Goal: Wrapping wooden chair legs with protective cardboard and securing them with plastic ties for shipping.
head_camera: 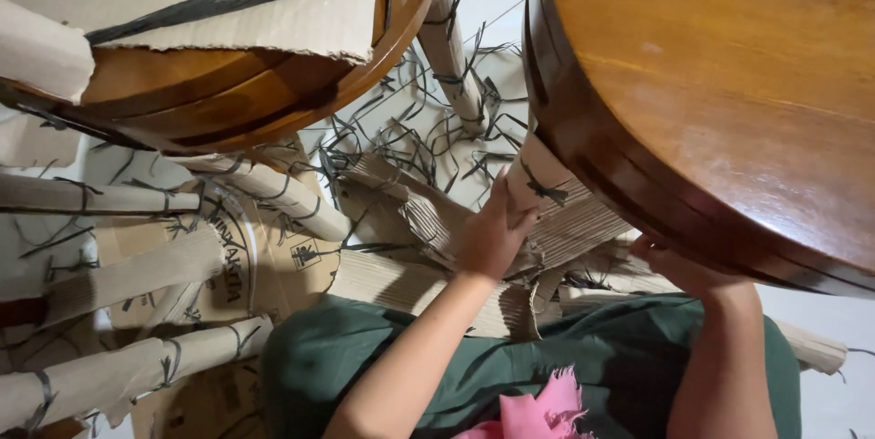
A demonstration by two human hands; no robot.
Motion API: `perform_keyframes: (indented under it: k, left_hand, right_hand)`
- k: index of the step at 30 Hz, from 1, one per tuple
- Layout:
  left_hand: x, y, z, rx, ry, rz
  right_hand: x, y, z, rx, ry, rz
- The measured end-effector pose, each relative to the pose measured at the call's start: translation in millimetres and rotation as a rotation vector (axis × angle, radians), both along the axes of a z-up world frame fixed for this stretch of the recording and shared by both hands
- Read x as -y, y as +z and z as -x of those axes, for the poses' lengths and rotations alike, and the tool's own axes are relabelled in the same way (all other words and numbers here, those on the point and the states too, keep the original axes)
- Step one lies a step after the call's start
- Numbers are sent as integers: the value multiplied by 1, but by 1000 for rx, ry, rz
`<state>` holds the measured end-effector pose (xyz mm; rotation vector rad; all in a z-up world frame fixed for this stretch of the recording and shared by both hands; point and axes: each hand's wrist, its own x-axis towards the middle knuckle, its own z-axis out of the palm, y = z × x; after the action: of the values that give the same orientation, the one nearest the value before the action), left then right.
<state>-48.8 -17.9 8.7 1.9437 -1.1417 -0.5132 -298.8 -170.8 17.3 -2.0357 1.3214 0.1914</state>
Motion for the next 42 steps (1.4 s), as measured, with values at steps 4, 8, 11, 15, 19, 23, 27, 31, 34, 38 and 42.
perform_keyframes:
  k: [4,8,11,15,19,23,27,31,34,38,42]
  left_hand:
    - [13,-12,11,83,114,-64]
    - [21,-24,8,29,106,-8]
    - [22,-30,-1,103,81,30]
    - [15,-23,-31,-356,-140,-8]
    - [16,-6,-57,-1142,-91,74]
    - [18,-63,-75,-1260,-92,281]
    - [26,-46,-64,-1259,-111,417]
    - [23,-16,-56,-969,-29,504]
    - [27,-19,-60,-1102,118,400]
    - [14,-25,-70,-1098,157,289]
    - [-5,-28,-78,-783,153,158]
  right_hand:
    - [-4,13,1,9,-101,131]
    - [4,3,-2,33,-101,168]
    - [10,-6,-8,72,-98,201]
    - [9,-17,-27,128,-93,249]
    - [7,-25,-56,189,-99,299]
    - [6,-30,-90,240,-93,338]
    - [3,-40,-113,316,-90,384]
    - [-1,-55,-106,379,-92,434]
    - [-2,-64,-102,416,-88,466]
    - [-10,-68,-101,456,-83,507]
    - [-27,-60,-97,610,4,425]
